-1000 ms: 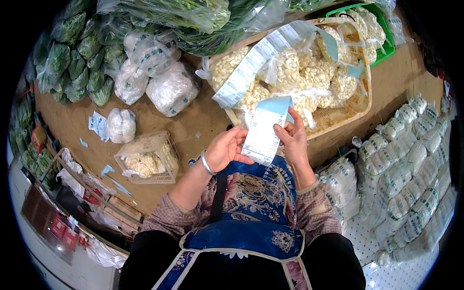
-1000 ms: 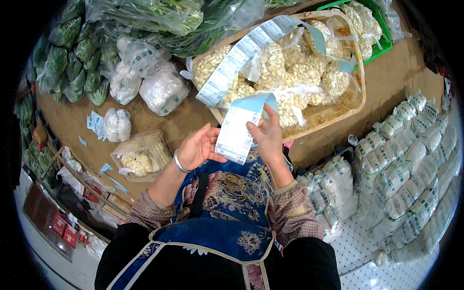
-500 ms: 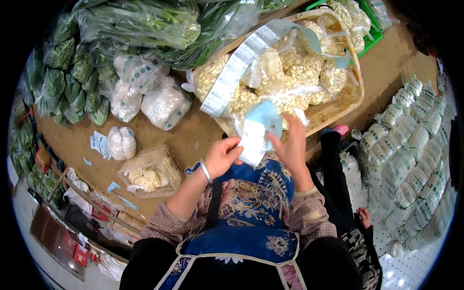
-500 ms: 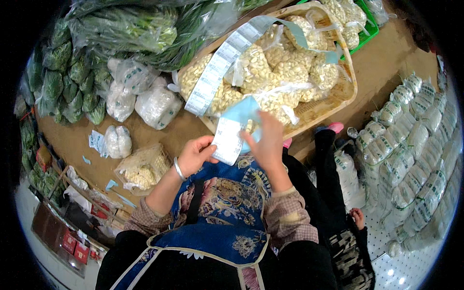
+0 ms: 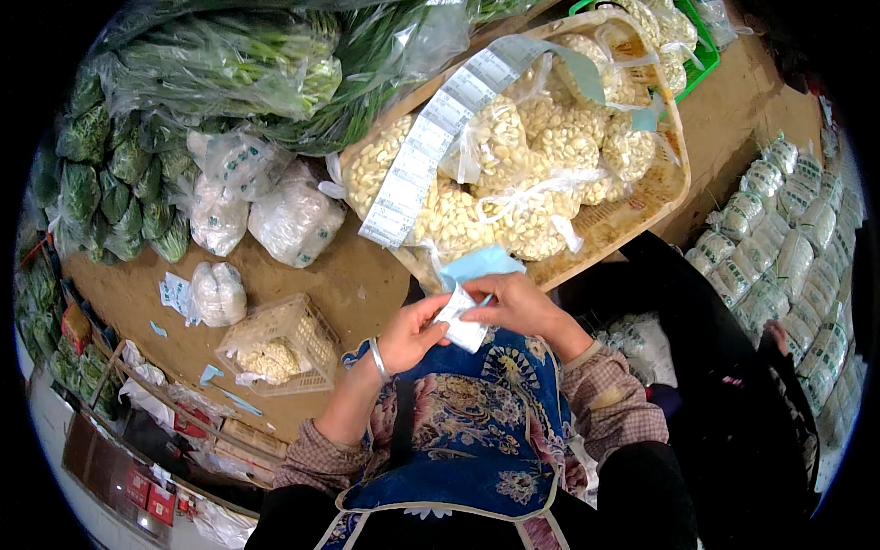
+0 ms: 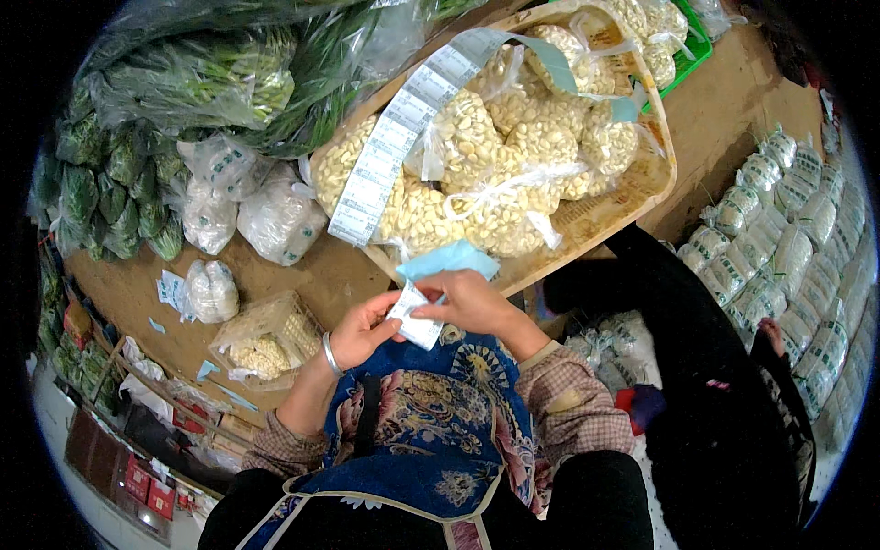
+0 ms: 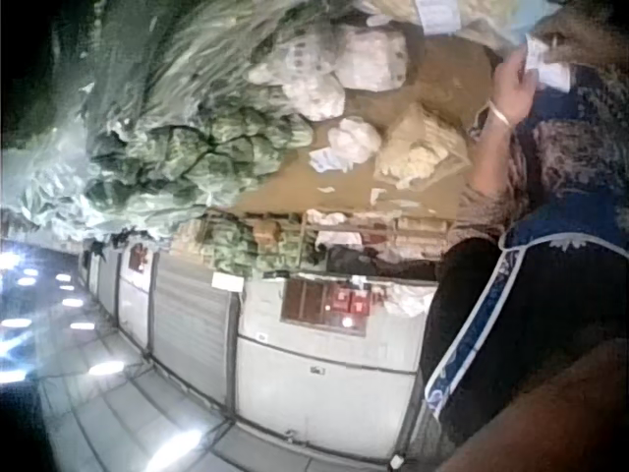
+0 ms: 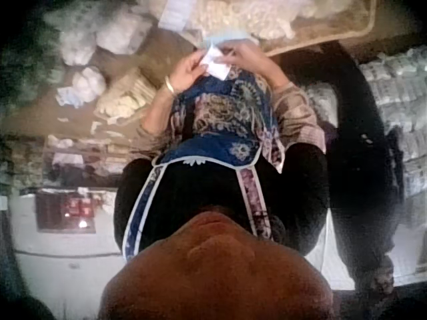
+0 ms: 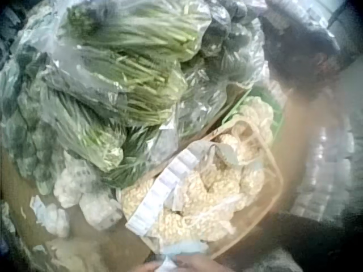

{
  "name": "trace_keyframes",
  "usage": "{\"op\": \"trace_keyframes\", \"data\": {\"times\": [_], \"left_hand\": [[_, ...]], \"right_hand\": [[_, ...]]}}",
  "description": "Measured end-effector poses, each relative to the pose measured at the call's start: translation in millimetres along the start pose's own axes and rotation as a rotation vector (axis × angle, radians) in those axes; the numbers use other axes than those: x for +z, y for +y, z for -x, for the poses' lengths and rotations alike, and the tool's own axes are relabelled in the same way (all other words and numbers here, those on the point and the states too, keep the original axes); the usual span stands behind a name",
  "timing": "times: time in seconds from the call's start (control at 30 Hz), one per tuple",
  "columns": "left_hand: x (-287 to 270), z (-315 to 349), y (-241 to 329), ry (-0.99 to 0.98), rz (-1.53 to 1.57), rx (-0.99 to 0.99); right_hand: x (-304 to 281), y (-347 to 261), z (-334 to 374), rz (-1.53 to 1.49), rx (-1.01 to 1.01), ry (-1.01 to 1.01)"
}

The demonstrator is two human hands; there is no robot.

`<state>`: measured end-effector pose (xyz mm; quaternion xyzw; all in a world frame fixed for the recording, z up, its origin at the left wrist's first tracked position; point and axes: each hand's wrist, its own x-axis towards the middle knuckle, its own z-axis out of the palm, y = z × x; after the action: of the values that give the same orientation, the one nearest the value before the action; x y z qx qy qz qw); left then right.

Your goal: The person stands in a warehouse aisle and repeatedly tears off labels from a long roll. They place the labels onto plastic bags of garlic and large white sacks of produce stacked on the floor. The person handles the bags and sacks to position them for labeling.

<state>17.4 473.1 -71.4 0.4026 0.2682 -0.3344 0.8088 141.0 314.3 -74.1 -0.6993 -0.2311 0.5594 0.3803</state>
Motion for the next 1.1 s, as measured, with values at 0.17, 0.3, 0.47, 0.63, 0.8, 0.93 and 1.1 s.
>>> {"op": "trace_keyframes", "data": {"times": [0.17, 0.3, 0.47, 0.63, 0.8, 0.93, 1.1], "left_hand": [[-1, -8, 3, 0.083, 0.146, 0.038], [-2, -8, 5, 0.122, 0.157, 0.025], [-4, -5, 14, -0.026, 0.114, 0.014], [-9, 0, 12, -0.093, 0.138, -0.035], [-16, -3, -2, -0.006, 0.072, -0.027], [-23, 4, -18, 0.016, 0.021, -0.108], [-23, 6, -35, 0.076, 0.098, -0.165]], "right_hand": [[-9, 6, -13, -0.093, 0.056, 0.394], [-13, -16, -9, 0.223, -0.074, 0.551], [-4, -15, -11, 0.002, 0.014, 0.150], [-6, 13, -15, -0.500, 0.255, -0.052], [-86, 49, -53, -0.392, 0.444, 0.510], [-142, 83, -113, 0.595, 0.299, 0.933], [-31, 107, -176, 0.929, 0.102, 1.057]]}}
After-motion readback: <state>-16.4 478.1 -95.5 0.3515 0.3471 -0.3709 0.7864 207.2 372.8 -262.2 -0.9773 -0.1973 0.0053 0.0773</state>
